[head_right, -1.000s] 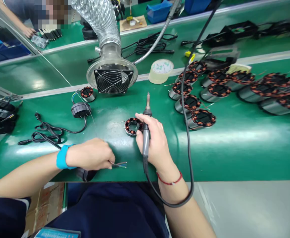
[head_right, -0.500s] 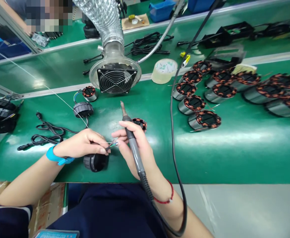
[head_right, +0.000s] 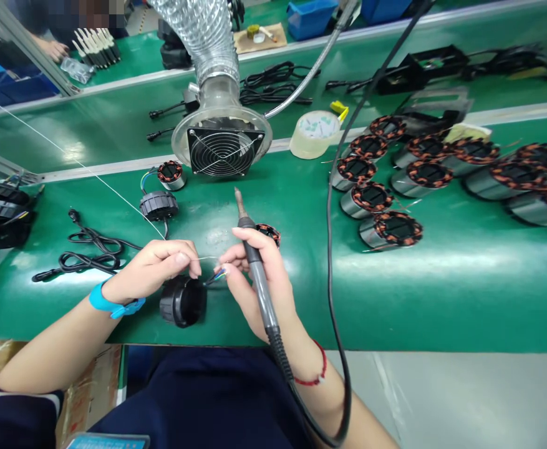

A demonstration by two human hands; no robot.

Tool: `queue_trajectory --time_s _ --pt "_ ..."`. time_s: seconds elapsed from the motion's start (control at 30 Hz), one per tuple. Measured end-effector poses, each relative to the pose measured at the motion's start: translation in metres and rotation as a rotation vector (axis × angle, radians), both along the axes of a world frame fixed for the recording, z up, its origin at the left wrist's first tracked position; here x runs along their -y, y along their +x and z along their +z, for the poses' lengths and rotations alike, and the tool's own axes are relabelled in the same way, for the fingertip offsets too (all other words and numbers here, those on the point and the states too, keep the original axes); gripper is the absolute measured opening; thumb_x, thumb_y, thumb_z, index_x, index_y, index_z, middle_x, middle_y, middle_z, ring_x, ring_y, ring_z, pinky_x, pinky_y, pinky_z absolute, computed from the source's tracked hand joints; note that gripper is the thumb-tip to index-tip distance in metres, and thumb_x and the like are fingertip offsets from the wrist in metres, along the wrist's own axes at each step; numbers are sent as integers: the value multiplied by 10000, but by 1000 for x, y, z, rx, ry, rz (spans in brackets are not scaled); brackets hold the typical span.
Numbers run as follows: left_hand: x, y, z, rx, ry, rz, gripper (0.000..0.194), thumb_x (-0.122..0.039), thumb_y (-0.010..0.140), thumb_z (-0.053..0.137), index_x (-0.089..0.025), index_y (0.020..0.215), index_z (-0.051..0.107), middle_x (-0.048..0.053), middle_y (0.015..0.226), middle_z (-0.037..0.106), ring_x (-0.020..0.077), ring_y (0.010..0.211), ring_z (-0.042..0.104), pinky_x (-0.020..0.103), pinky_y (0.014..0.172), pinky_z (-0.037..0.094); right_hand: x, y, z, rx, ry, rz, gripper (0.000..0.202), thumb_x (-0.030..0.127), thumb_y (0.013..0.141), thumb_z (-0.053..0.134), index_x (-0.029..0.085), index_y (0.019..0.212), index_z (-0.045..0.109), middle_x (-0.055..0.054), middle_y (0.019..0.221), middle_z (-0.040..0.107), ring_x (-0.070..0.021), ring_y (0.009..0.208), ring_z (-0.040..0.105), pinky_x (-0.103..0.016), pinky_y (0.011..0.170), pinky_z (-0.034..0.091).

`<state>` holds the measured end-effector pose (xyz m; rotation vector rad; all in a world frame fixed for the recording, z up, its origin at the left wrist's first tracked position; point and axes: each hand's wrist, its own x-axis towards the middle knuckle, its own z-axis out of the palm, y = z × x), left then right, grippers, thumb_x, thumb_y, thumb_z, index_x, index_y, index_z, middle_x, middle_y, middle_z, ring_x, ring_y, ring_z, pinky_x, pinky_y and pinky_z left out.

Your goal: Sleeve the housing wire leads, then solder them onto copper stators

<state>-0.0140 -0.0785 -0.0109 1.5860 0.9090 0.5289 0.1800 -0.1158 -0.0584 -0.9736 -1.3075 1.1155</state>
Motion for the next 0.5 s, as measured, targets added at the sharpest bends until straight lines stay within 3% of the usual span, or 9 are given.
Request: queue_trajectory --time_s 0.13,0.37,0.5 --pt "0 6 1 -54 70 42 290 -298 934 472 -139 745 623 19 737 613 93 672 545 199 662 426 1 0 0 5 8 -23 444 146 852 585 307 1240 440 9 906 622 -130 754 666 -295 699 578" --pt "-2 15 -2 -157 247 -120 316 -324 949 453 -144 765 636 29 762 636 120 756 553 243 792 418 4 1 2 36 118 -31 512 98 842 589 318 1277 436 8 932 615 -114 763 634 -285 720 569" --pt "0 22 3 -239 158 -146 282 -306 942 451 -147 782 620 23 801 636 120 771 537 245 777 410 2 4 4 56 189 -20 523 72 835 587 315 1280 458 18 877 608 -118 759 610 -308 756 546"
